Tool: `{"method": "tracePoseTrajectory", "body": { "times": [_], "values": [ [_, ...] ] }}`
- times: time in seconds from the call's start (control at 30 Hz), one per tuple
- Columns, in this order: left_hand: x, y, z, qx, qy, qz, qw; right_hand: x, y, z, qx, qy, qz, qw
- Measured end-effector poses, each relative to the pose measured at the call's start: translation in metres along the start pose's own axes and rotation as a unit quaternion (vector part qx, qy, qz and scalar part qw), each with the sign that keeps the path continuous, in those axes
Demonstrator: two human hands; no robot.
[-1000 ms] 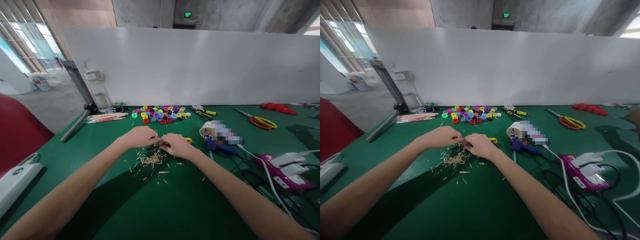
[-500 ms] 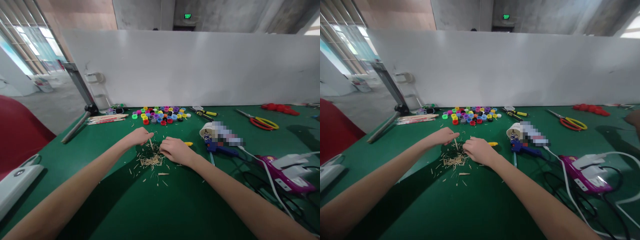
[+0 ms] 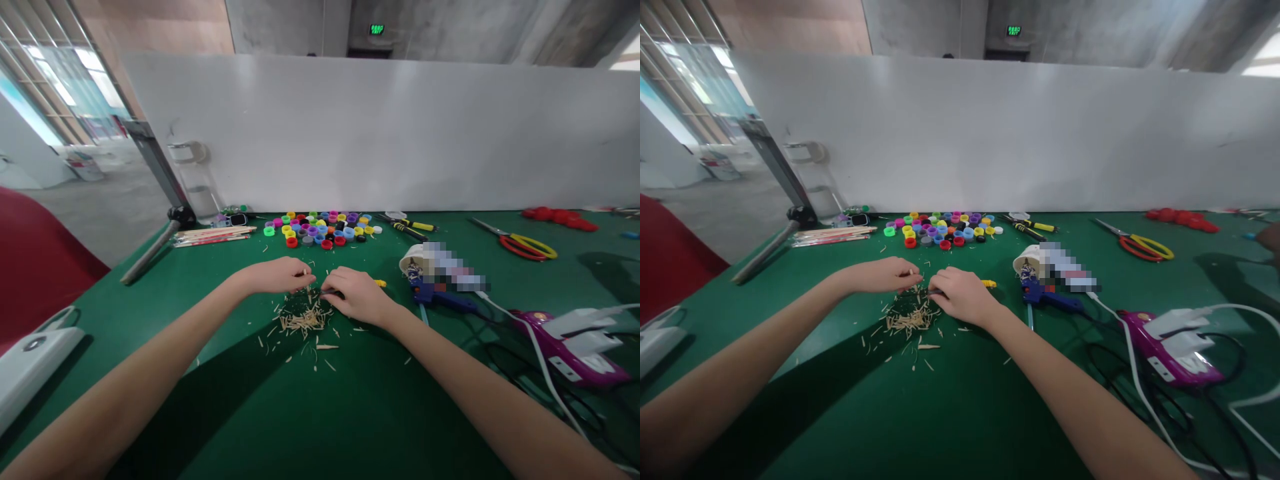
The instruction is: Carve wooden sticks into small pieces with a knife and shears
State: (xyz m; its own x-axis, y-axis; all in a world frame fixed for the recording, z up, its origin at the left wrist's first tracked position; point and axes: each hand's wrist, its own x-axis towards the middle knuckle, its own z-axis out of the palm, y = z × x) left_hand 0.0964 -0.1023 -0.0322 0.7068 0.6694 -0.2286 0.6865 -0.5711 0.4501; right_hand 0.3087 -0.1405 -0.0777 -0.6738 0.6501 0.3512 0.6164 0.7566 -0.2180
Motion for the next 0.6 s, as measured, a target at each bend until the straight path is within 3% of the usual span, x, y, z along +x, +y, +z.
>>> {"method": "tracePoseTrajectory", "body": {
  "times": [0.6],
  "values": [
    [-0.005, 0.018, 0.002, 0.060, -0.002, 0.068, 0.996, 0.009, 0.009, 0.003, -0.001, -0.084, 0.031, 0.996]
  ]
}}
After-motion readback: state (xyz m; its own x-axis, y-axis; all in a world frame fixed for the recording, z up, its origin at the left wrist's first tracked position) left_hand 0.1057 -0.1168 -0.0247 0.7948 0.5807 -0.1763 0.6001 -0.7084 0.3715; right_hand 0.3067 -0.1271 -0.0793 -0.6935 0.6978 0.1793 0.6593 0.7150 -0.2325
